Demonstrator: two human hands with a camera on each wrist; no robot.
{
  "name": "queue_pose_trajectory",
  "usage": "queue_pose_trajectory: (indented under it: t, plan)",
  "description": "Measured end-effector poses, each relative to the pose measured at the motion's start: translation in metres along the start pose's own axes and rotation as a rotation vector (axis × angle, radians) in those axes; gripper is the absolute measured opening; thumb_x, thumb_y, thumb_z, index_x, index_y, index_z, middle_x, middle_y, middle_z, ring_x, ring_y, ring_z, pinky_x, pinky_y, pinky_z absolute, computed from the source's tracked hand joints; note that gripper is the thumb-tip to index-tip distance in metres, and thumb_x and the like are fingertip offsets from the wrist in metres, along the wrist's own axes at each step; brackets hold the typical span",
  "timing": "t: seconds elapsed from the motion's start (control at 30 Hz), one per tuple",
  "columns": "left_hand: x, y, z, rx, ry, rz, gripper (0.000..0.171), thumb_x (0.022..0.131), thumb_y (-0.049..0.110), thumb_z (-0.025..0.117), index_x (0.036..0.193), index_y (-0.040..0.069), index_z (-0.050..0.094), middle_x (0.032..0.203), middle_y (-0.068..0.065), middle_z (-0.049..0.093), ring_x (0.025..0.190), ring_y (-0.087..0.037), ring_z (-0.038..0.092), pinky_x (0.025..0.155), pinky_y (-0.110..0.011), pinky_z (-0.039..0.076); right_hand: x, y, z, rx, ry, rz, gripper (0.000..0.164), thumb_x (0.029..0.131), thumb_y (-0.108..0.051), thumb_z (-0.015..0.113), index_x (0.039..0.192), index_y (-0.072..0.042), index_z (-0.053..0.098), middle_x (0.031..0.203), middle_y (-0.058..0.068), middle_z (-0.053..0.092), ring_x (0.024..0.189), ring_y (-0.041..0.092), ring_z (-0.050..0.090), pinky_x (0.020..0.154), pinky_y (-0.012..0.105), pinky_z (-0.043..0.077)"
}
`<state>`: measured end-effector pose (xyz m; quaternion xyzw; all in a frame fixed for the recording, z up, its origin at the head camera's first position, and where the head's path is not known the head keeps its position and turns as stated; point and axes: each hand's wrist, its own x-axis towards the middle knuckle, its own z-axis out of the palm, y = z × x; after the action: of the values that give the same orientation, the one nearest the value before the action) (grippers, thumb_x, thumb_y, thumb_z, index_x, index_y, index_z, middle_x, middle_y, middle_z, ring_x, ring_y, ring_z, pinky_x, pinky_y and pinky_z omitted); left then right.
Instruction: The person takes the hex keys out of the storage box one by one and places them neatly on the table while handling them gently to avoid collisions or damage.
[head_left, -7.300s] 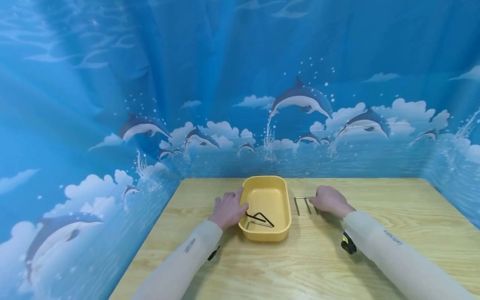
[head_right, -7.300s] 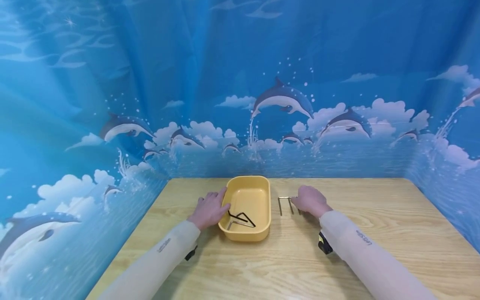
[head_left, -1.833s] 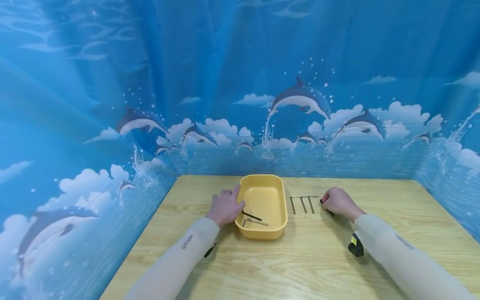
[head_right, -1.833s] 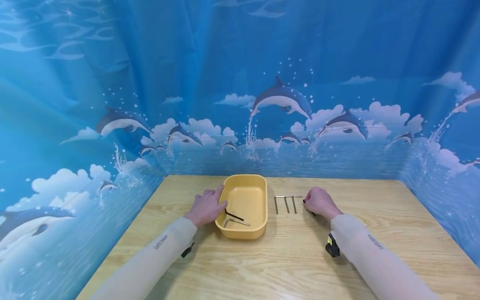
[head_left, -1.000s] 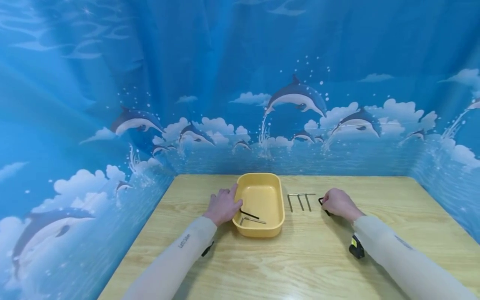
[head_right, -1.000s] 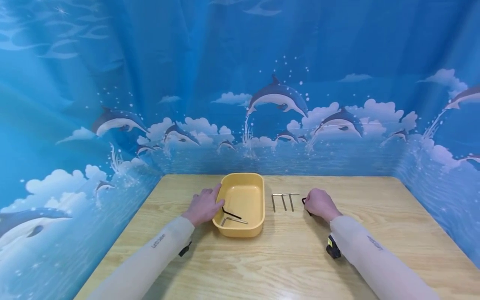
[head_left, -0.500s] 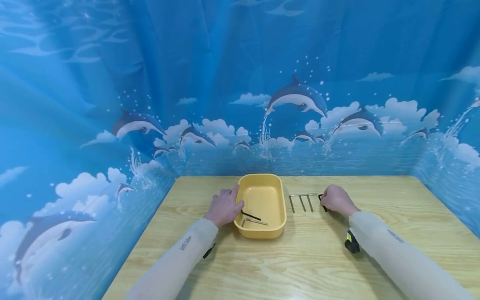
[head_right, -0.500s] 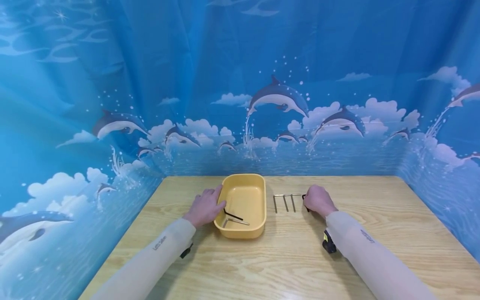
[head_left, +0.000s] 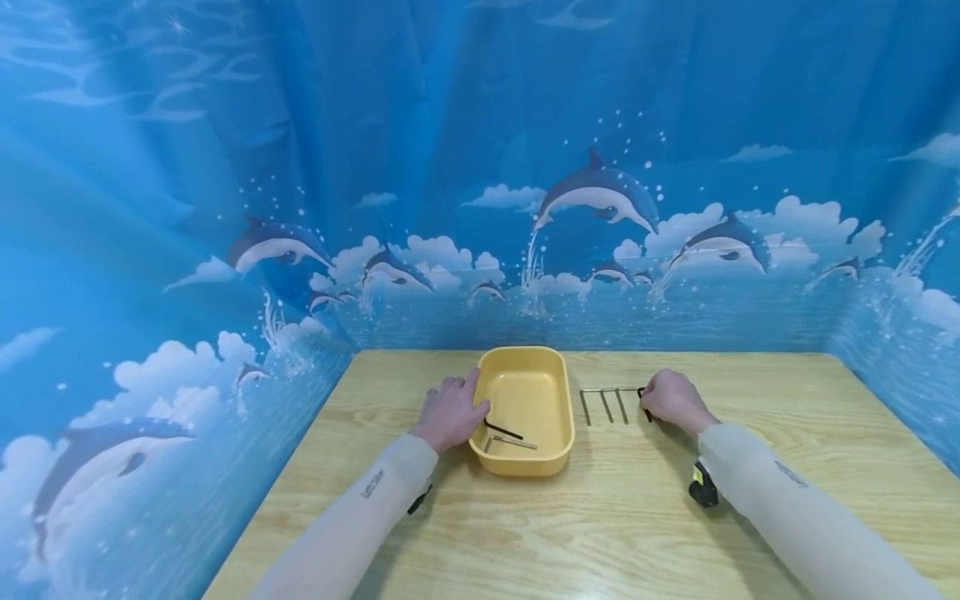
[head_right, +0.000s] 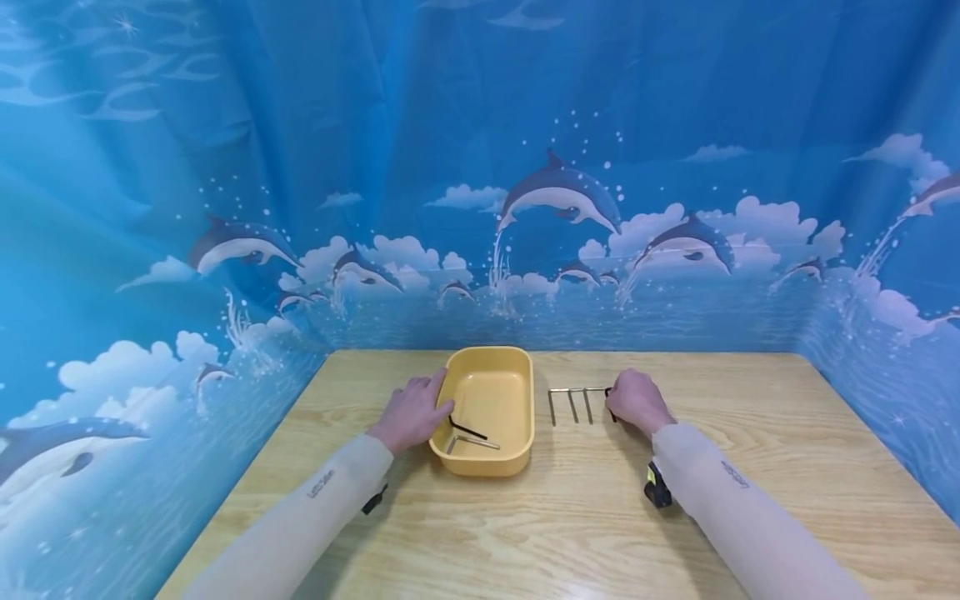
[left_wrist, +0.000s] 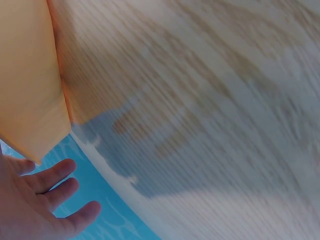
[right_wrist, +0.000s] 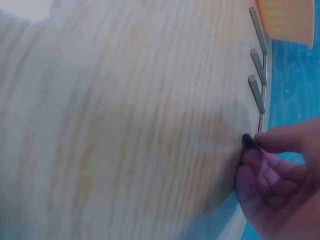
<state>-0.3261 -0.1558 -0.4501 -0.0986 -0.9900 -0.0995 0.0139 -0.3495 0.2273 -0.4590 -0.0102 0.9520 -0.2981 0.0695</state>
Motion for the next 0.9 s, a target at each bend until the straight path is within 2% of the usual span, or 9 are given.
queue_pose_trajectory:
  t: [0.23,0.4,0.57,0.77,0.9]
  plan:
    - [-0.001,0.001,-0.002,-0.012,-0.008,0.002,0.069,0.103,0.048,0.042,0.161,0.015,0.027,0.149,-0.018,0.050,0.142,-0.036,0.040,0.113,-0.064,0.031,-0.008,-0.005,0.000,-0.053,0.026,-0.026,0.020,0.094,-0.012,0.059,0.078,-0.006,0.069,0.055,-0.003,0.048,0.050,0.013,0.044,0.053,0.031,0.039]
    - [-0.002,0.000,0.001,-0.013,-0.012,-0.006,0.068,0.103,0.048,0.042,0.161,0.015,0.027,0.149,-0.018,0.050,0.142,-0.036,0.041,0.113,-0.064,0.031,-0.015,-0.021,-0.001,-0.113,0.017,-0.097,0.018,0.095,-0.014,0.059,0.095,-0.001,0.071,0.074,0.005,0.066,0.062,0.017,0.057,0.062,0.037,0.049]
    - [-0.004,-0.001,0.003,-0.016,-0.003,-0.003,0.068,0.103,0.048,0.042,0.160,0.015,0.027,0.148,-0.018,0.050,0.141,-0.036,0.042,0.113,-0.064,0.031,-0.018,-0.055,-0.002,-0.141,-0.026,-0.164,0.021,0.095,-0.017,0.062,0.105,-0.001,0.071,0.092,0.008,0.071,0.070,0.017,0.062,0.067,0.040,0.054]
    - [-0.001,-0.001,0.003,-0.020,0.007,0.003,0.067,0.103,0.048,0.041,0.160,0.016,0.027,0.148,-0.018,0.051,0.141,-0.036,0.042,0.112,-0.065,0.032,-0.019,-0.104,-0.002,-0.132,-0.090,-0.267,0.017,0.094,-0.017,0.064,0.104,-0.006,0.073,0.093,0.006,0.071,0.076,0.017,0.063,0.067,0.037,0.054]
    - [0.000,-0.001,0.001,-0.011,0.003,0.002,0.067,0.103,0.048,0.040,0.161,0.016,0.026,0.150,-0.017,0.050,0.142,-0.036,0.041,0.113,-0.065,0.031,-0.014,-0.135,0.000,-0.167,-0.178,-0.376,0.016,0.094,-0.016,0.066,0.105,-0.008,0.075,0.097,0.004,0.072,0.082,0.016,0.065,0.072,0.037,0.055]
